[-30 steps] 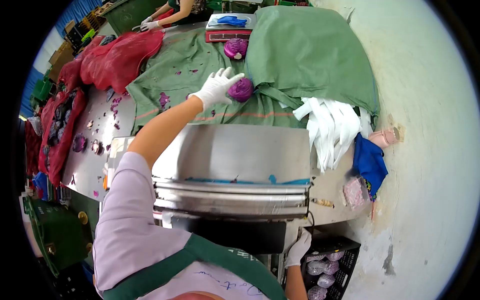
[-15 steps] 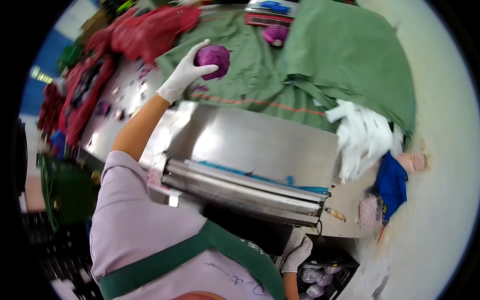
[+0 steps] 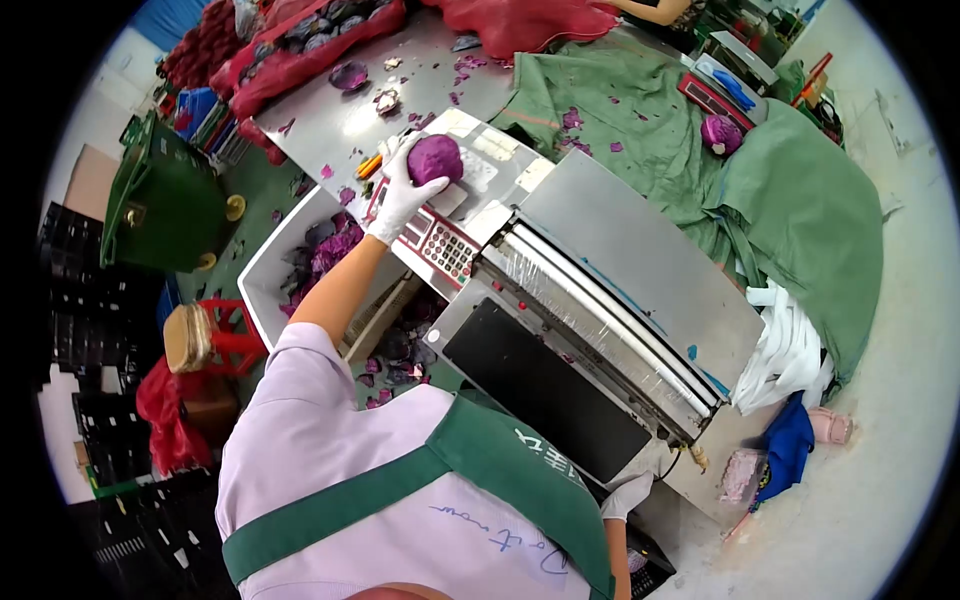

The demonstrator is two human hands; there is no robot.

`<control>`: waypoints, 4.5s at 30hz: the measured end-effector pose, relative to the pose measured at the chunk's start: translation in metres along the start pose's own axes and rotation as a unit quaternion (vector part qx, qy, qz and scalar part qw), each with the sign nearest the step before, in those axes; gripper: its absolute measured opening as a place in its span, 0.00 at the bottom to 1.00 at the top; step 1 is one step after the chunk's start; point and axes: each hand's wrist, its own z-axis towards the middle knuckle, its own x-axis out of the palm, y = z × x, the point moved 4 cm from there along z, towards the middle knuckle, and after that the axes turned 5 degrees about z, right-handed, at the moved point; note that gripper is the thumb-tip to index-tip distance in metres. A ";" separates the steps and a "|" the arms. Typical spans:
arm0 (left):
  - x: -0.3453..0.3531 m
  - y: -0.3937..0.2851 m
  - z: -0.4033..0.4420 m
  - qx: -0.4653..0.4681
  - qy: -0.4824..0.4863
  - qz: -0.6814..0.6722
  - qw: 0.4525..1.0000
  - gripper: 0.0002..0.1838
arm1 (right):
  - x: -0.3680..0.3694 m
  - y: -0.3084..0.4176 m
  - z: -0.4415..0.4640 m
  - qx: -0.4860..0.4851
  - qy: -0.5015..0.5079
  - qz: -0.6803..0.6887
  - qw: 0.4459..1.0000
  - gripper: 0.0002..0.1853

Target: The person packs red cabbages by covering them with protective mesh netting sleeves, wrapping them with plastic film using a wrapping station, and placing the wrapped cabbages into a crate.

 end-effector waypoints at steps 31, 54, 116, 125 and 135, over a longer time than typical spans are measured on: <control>-0.054 -0.073 -0.009 0.061 0.009 0.238 0.969 0.57 | -0.003 -0.020 0.029 -0.149 0.039 -0.036 0.987 0.19; 0.244 -0.240 -0.026 -0.313 0.585 -0.264 0.700 0.41 | -0.021 0.116 -0.040 -0.361 -0.123 -0.139 0.914 0.09; 0.102 -0.237 -0.064 -0.126 0.456 -0.291 0.832 0.06 | 0.087 0.358 -0.063 -0.242 0.544 -0.106 0.797 0.04; 0.224 -0.258 -0.043 0.271 0.487 0.010 0.830 0.60 | 0.204 0.366 -0.007 -0.650 0.325 -0.427 0.539 0.37; 0.203 -0.244 -0.093 -0.210 0.676 -0.077 0.702 0.46 | 0.160 0.322 -0.071 -0.091 0.679 -0.036 0.727 0.30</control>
